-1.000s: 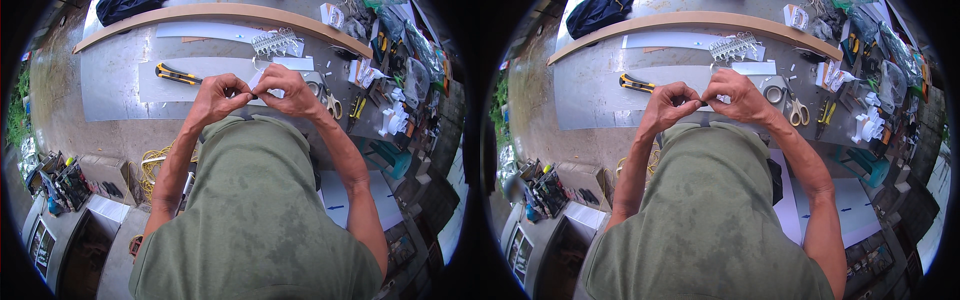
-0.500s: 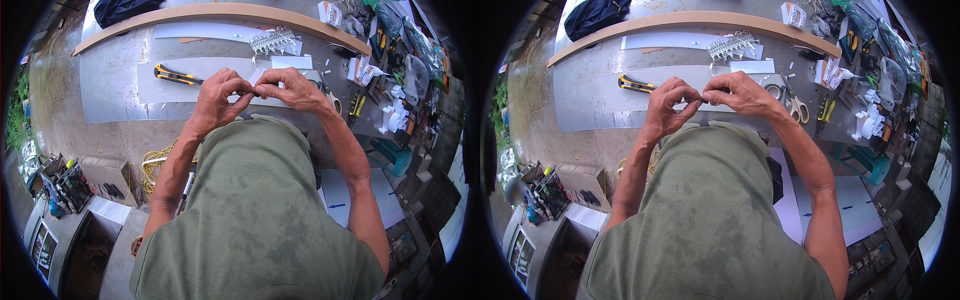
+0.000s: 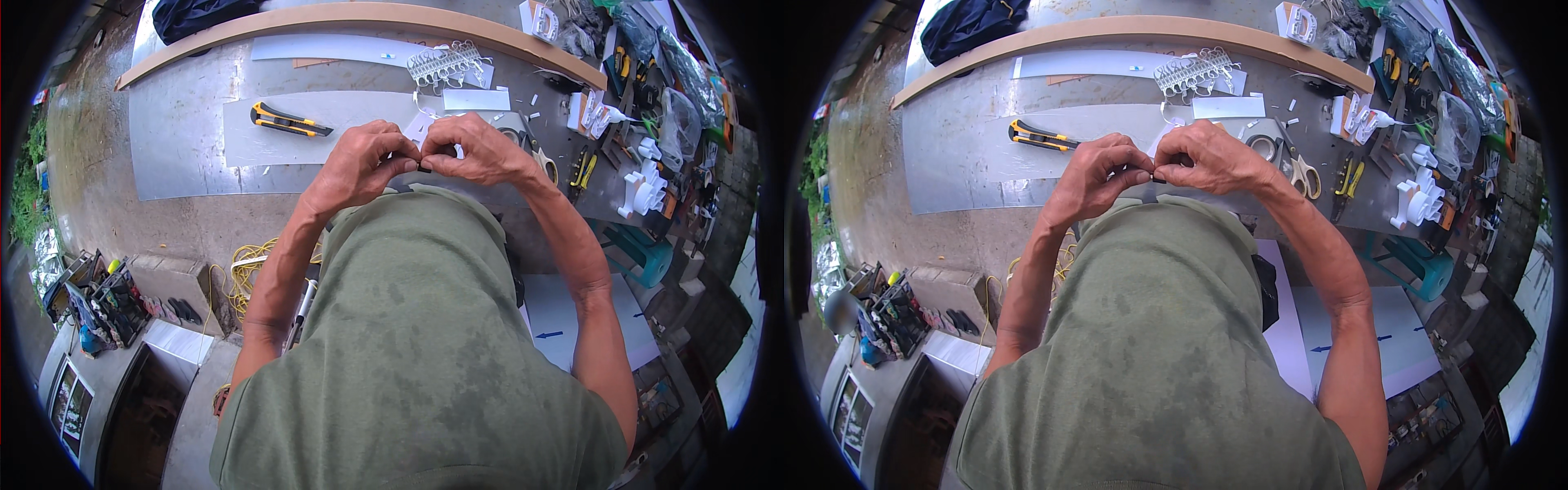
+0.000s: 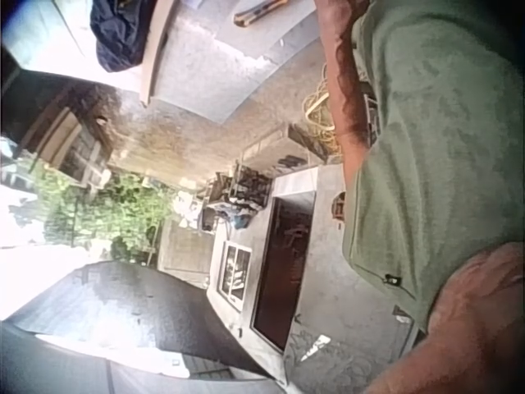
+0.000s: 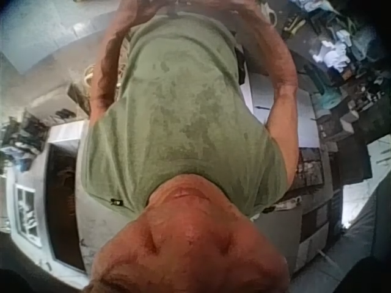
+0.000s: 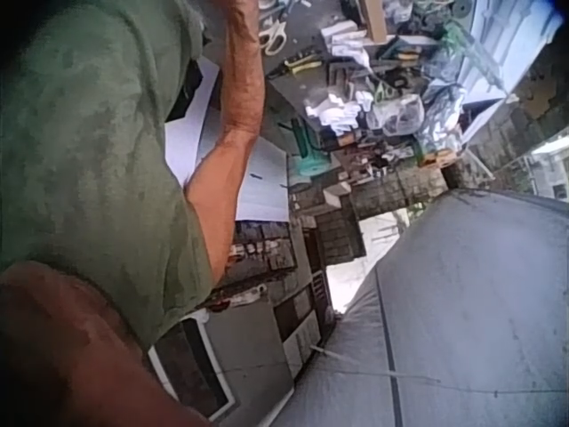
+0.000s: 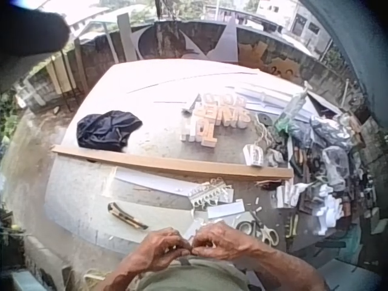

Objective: Installing LED modules or wiring inside channel letters for a sign.

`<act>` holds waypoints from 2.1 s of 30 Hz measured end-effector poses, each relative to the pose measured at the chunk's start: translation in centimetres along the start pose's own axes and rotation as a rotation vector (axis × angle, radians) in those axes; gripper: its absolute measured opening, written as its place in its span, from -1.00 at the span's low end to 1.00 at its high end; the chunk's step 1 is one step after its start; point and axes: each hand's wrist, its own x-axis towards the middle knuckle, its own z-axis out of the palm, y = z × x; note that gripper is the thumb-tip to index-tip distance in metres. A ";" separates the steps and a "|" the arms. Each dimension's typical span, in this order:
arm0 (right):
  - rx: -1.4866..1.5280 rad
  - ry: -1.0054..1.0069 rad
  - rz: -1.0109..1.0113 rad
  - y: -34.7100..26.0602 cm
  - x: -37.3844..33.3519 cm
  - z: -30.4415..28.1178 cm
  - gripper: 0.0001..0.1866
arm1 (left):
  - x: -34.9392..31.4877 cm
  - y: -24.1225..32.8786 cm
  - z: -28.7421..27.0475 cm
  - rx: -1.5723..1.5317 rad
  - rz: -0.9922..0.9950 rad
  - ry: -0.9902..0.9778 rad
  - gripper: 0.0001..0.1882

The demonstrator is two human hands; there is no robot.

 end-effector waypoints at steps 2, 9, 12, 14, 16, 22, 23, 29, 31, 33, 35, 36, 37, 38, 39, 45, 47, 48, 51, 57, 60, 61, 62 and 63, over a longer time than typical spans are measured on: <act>-0.043 0.011 -0.006 -0.2 -0.1 0.2 -0.86 | 0.1 -0.1 0.1 -0.040 -0.053 -0.035 -0.84; -0.271 0.184 -0.142 -0.3 -0.6 0.9 -0.82 | 0.7 0.0 -0.1 -0.200 -0.277 -0.076 -0.77; 0.008 0.090 -0.071 -0.3 -0.9 -0.3 -0.81 | 0.8 0.4 -0.5 -0.298 -0.344 -0.098 -0.76; 0.116 0.050 -0.004 0.2 -1.3 -0.5 -0.77 | 0.8 0.5 -0.7 -0.353 -0.367 -0.132 -0.76; 0.225 0.013 0.062 0.1 -1.3 -0.5 -0.73 | 0.8 0.5 -0.8 -0.417 -0.408 -0.146 -0.75; 0.198 0.156 0.018 -2.1 -2.2 0.5 -0.78 | 0.4 0.0 -0.9 -0.500 -0.478 -0.119 -0.69; 0.122 0.224 -0.015 -2.0 -2.3 1.0 -0.76 | 0.4 0.1 -0.9 -0.499 -0.477 -0.121 -0.69; 0.085 0.411 -0.020 -2.2 -2.8 2.8 -0.76 | -0.6 0.3 0.2 -0.525 -0.450 -0.005 -0.75; 0.130 0.460 0.016 -2.0 -2.9 3.3 -0.78 | -0.9 0.2 0.7 -0.451 -0.327 0.098 -0.79; 0.200 0.479 0.088 -1.7 -3.0 3.4 -0.83 | -0.7 0.9 0.6 -0.347 -0.311 0.093 -0.82; 0.208 0.472 0.106 -1.5 -3.2 3.1 -0.82 | -0.5 1.3 0.6 -0.243 -0.294 0.091 -0.84; 0.215 0.462 0.122 -1.4 -3.3 3.0 -0.82 | -0.4 1.5 0.8 -0.197 -0.241 0.120 -0.83; 0.214 0.462 0.122 -1.6 -3.3 2.9 -0.82 | -0.3 1.6 0.9 -0.150 -0.188 0.149 -0.82; 0.223 0.452 0.161 -1.8 -3.4 2.8 -0.81 | -0.2 1.6 1.1 -0.150 -0.187 0.150 -0.82; 0.231 0.443 0.200 -2.0 -3.4 2.6 -0.80 | -0.1 1.4 1.2 -0.120 -0.127 0.164 -0.81; 0.211 0.396 0.242 -2.3 -3.5 2.3 -0.79 | 0.3 0.9 1.9 -0.098 0.006 0.206 -0.84; 0.164 0.374 0.238 -2.4 -3.4 2.3 -0.80 | 0.2 1.1 1.9 -0.109 0.037 0.207 -0.85; 0.119 0.356 0.233 -2.4 -3.4 2.3 -0.80 | 0.2 1.4 1.7 -0.198 -0.103 0.153 -0.86; 0.095 0.529 0.184 -2.6 -3.1 3.6 -0.81 | -0.1 0.9 2.2 -0.412 -0.317 0.140 -0.87; -0.214 0.710 -0.128 -2.0 -2.9 4.2 -0.74 | -0.1 1.5 2.1 -0.675 -0.532 0.214 -0.86; -0.350 0.746 -0.224 -1.6 -2.5 4.4 -0.73 | 0.0 1.8 2.1 -0.755 -0.601 0.226 -0.86; -0.351 0.746 -0.225 -1.6 -2.5 4.4 -0.73 | 0.0 1.8 2.1 -0.771 -0.615 0.238 -0.86; -0.376 0.747 -0.228 -1.8 -2.5 4.4 -0.72 | 0.0 1.9 2.1 -0.769 -0.616 0.240 -0.86; -0.401 0.746 -0.231 -1.9 -2.5 4.4 -0.71 | 0.0 1.9 2.1 -0.757 -0.608 0.244 -0.85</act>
